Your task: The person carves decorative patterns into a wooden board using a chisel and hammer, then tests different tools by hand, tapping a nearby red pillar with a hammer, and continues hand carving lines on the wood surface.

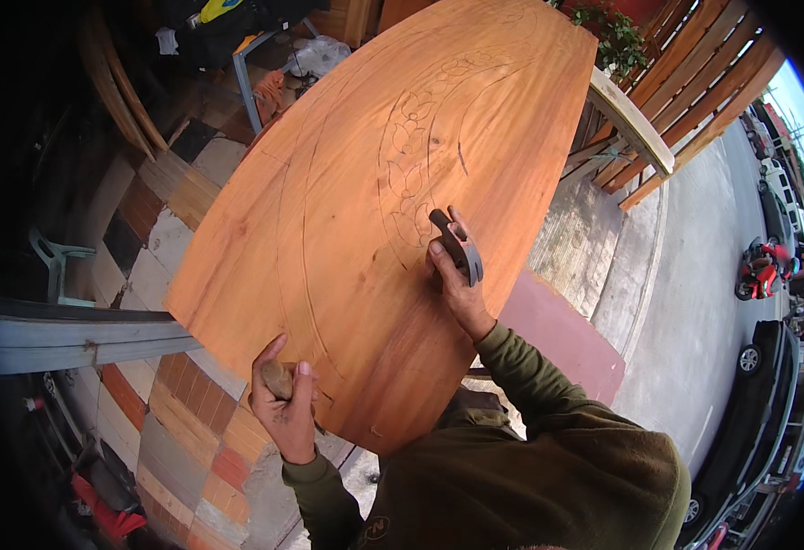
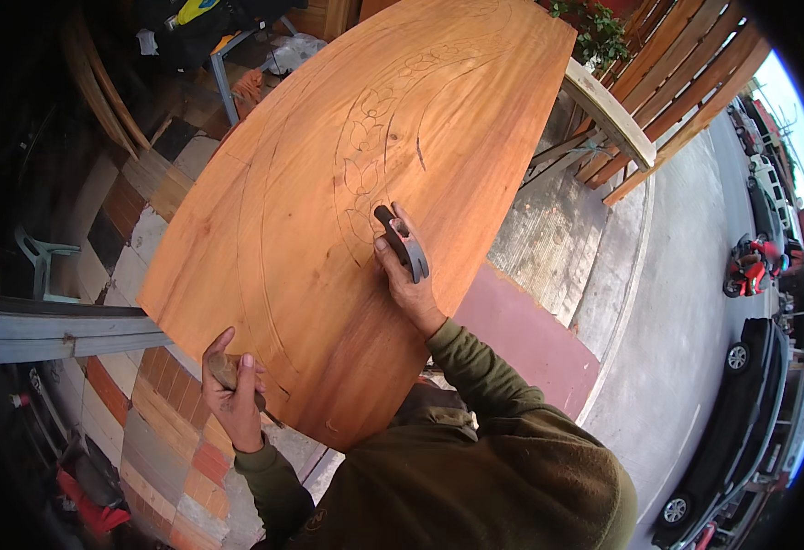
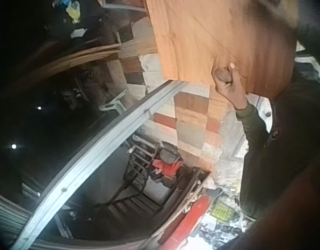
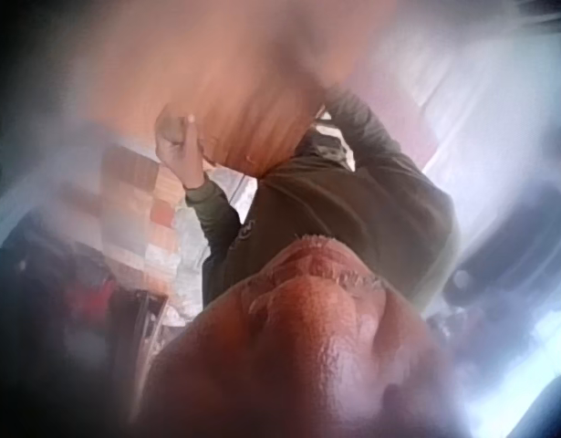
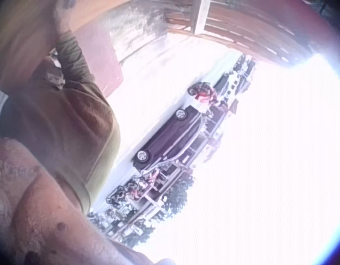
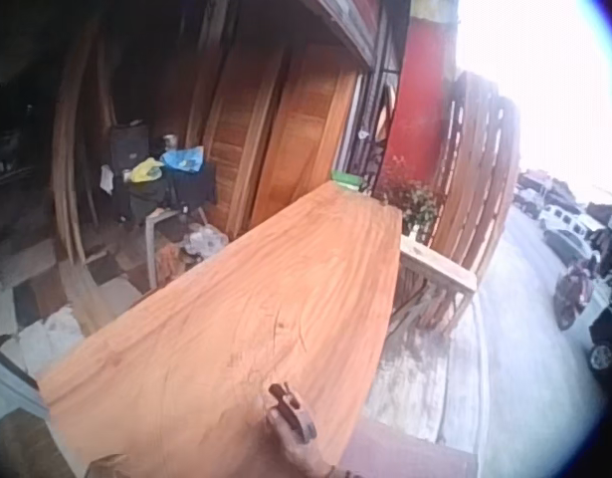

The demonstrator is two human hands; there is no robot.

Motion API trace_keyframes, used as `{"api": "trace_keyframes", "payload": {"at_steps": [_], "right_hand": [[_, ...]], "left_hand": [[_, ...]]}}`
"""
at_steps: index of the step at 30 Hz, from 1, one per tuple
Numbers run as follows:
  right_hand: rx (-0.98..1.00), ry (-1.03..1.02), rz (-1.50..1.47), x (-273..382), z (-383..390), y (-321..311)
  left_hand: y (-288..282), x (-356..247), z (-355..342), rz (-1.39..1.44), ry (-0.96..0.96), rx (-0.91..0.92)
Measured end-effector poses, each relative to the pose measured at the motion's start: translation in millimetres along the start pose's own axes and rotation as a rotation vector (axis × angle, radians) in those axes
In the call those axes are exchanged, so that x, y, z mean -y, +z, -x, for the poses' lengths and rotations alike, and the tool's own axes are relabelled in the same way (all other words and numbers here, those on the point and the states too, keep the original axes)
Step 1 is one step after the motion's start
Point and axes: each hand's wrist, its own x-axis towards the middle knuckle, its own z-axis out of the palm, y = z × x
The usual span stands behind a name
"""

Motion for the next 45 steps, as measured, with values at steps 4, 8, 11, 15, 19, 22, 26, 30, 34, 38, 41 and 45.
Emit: {"api": "trace_keyframes", "payload": {"at_steps": [4, 8, 11, 15, 19, 22, 26, 30, 34, 38, 41, 45], "right_hand": [[0.03, 0.153, -0.226, -9, 2, -9], [0.162, 0.441, -0.486, -3, -5, -21], [0.293, 0.488, -0.636, -1, -1, -14], [0.394, 0.527, -0.875, 11, 5, 5], [0.495, 0.476, -0.957, 2, 3, 7], [0.519, 0.493, -0.977, 7, 1, 9], [0.493, 0.45, -0.741, 15, 3, 16], [0.349, 0.614, -0.71, 38, 27, 46], [0.484, 0.945, -0.806, 16, 46, 31], [0.388, 0.5, -0.408, 66, 62, 62], [0.489, 0.464, -0.213, 64, 62, 48], [0.471, 0.493, -0.027, 51, 67, 39]], "left_hand": [[7, -1, 1, 0.06, 0.042, -0.013], [-6, 3, -4, 0.113, 0.088, -0.083], [-16, 11, -8, 0.16, 0.071, -0.137], [-20, 17, -14, 0.227, 0.058, -0.135], [-15, 15, -19, 0.229, 0.028, -0.122], [-10, 13, -21, 0.217, 0.02, -0.124], [-9, 14, -27, 0.206, -0.013, -0.123], [-16, 17, -34, 0.278, -0.074, -0.108], [-26, 0, -51, 0.399, -0.083, 0.003], [-35, -6, -71, 0.478, -0.03, 0.005], [-32, -9, -81, 0.388, 0.003, -0.002], [-20, 2, -105, 0.414, -0.028, 0.077]]}}
